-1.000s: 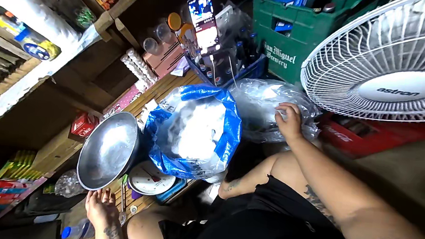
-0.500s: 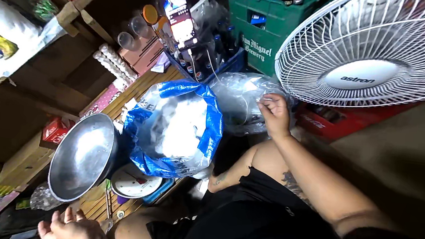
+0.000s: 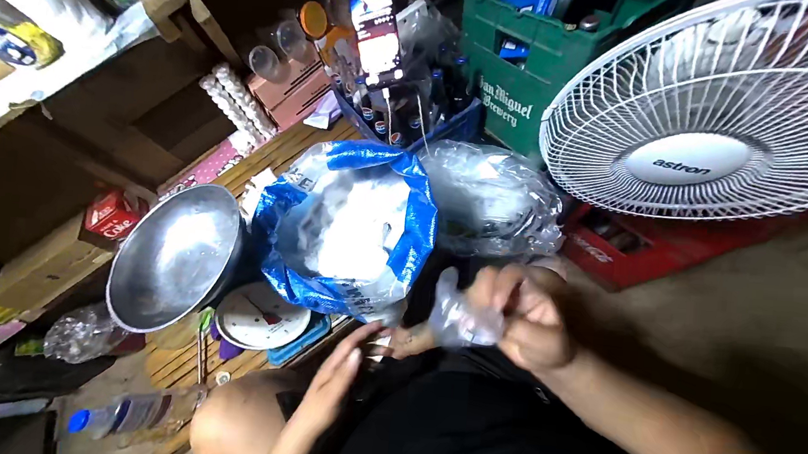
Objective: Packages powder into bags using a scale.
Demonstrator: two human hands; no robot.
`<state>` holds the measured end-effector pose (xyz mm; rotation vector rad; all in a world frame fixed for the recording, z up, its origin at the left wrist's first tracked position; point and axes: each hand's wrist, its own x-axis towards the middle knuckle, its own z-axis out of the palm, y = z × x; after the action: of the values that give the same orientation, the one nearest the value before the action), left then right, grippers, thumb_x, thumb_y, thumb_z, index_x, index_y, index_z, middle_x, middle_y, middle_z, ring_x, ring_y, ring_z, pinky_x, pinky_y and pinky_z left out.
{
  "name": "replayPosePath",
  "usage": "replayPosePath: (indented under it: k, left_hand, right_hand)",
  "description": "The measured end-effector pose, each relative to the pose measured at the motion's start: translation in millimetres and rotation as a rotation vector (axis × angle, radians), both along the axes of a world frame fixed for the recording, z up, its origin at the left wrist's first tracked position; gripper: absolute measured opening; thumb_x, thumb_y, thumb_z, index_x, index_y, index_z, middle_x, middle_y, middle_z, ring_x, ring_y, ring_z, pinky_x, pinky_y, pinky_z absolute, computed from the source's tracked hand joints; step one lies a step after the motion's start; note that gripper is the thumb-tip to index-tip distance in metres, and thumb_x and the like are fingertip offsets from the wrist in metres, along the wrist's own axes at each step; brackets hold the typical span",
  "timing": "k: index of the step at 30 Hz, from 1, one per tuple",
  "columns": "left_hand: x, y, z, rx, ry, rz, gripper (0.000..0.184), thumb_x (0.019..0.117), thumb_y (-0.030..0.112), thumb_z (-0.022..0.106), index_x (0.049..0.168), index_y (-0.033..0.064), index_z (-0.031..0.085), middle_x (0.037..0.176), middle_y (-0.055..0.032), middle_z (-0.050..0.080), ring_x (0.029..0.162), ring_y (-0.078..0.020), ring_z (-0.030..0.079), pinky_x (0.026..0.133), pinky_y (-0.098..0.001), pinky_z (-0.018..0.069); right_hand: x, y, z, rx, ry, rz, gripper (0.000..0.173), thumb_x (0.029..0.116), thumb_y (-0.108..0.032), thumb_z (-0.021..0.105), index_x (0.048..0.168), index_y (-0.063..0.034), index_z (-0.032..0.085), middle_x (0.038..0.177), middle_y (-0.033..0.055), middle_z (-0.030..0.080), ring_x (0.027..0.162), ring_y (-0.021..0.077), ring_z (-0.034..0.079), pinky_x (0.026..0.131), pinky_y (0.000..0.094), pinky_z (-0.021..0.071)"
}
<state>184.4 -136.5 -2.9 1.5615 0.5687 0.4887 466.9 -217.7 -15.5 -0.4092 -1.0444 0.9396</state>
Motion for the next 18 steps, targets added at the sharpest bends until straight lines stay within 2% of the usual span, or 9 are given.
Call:
replayPosePath:
  k: [2,4,6,7,9,11,13,16,18]
  left_hand:
    - [20.6,-5.8,0.6,-0.154,0.001,-0.056,0.073,0.1042,0.062,0.037,0.150,0.0060,0.048,0.139,-0.0035,0.064,0.121,-0.0147,0.065,0.102,-0.0357,0.0548]
    - [33.4,-6.7,6.7,-0.221,-0.044,-0.108,0.079,0.1019,0.065,0.041,0.153,0.0044,0.043,0.140,-0.0020,0.063,0.125,-0.0106,0.061,0.109,-0.0332,0.0489]
    - [40.8,-7.0,15.9,-0.273,-0.101,-0.101,0.076,0.1036,0.057,0.047,0.152,-0.0003,0.039,0.134,-0.0066,0.067,0.119,-0.0138,0.065,0.105,-0.0338,0.0515]
    - [42.6,-6.5,19.5,-0.307,-0.136,-0.060,0.065,0.1057,0.045,0.049,0.149,-0.0024,0.039,0.129,-0.0096,0.069,0.113,-0.0172,0.068,0.100,-0.0358,0.0548]
    - [43.9,-2.4,25.3,-0.338,-0.197,0.045,0.048,0.1061,0.023,0.050,0.145,-0.0039,0.040,0.115,-0.0117,0.073,0.098,-0.0201,0.072,0.091,-0.0370,0.0591]
    - [41.9,2.7,30.4,-0.325,-0.257,0.156,0.038,0.1078,0.016,0.043,0.140,-0.0028,0.049,0.104,-0.0103,0.074,0.088,-0.0185,0.073,0.083,-0.0348,0.0605]
    - [35.6,8.9,34.3,-0.329,-0.301,0.248,0.037,0.1108,0.020,0.034,0.137,0.0006,0.053,0.104,-0.0118,0.075,0.088,-0.0197,0.073,0.084,-0.0355,0.0603]
    - [24.9,17.1,42.6,-0.370,-0.340,0.383,0.044,0.1117,0.026,0.027,0.141,0.0033,0.050,0.111,-0.0168,0.074,0.099,-0.0252,0.073,0.092,-0.0397,0.0584]
    - [19.4,20.1,50.0,-0.397,-0.379,0.458,0.046,0.1117,0.030,0.026,0.143,0.0096,0.051,0.116,-0.0142,0.074,0.105,-0.0255,0.073,0.096,-0.0418,0.0567]
  right_hand:
    - [-27.4,2.6,-0.6,0.122,-0.164,0.172,0.014,0.0987,-0.019,0.056,0.108,-0.0173,0.066,0.094,-0.0048,0.066,0.087,0.0042,0.064,0.081,0.0261,0.0557]
    - [-48.7,5.6,-2.2,0.181,-0.322,0.248,0.013,0.0951,-0.009,0.051,0.100,-0.0053,0.063,0.091,0.0027,0.065,0.088,0.0055,0.063,0.084,0.0245,0.0536]
    - [-63.2,4.2,-5.1,0.176,-0.434,0.296,0.017,0.0892,-0.002,0.049,0.094,0.0027,0.064,0.089,0.0086,0.065,0.091,0.0077,0.062,0.087,0.0230,0.0499]
    - [-68.5,2.2,-6.8,0.157,-0.473,0.313,0.018,0.0887,0.000,0.049,0.093,0.0042,0.065,0.090,0.0099,0.066,0.092,0.0084,0.062,0.086,0.0225,0.0498]
    - [-74.3,-1.0,-10.0,0.122,-0.552,0.313,0.020,0.0904,0.001,0.048,0.093,0.0048,0.068,0.091,0.0116,0.067,0.093,0.0106,0.063,0.086,0.0231,0.0513]
    - [-75.4,0.1,-15.0,0.135,-0.673,0.233,0.024,0.0914,0.001,0.047,0.094,0.0023,0.071,0.093,0.0117,0.068,0.093,0.0131,0.064,0.086,0.0243,0.0529]
    - [-72.4,3.4,-21.5,0.124,-0.819,0.125,0.028,0.0911,0.000,0.046,0.096,-0.0035,0.074,0.097,0.0091,0.071,0.098,0.0159,0.066,0.092,0.0294,0.0528]
    - [-68.0,5.9,-33.3,0.019,-0.996,0.015,0.034,0.0886,-0.001,0.046,0.100,-0.0102,0.077,0.107,0.0050,0.074,0.111,0.0200,0.067,0.102,0.0415,0.0505]
    - [-67.7,5.9,-36.9,-0.025,-1.003,-0.024,0.036,0.0880,-0.001,0.046,0.098,-0.0118,0.078,0.109,0.0021,0.075,0.114,0.0185,0.066,0.105,0.0405,0.0491]
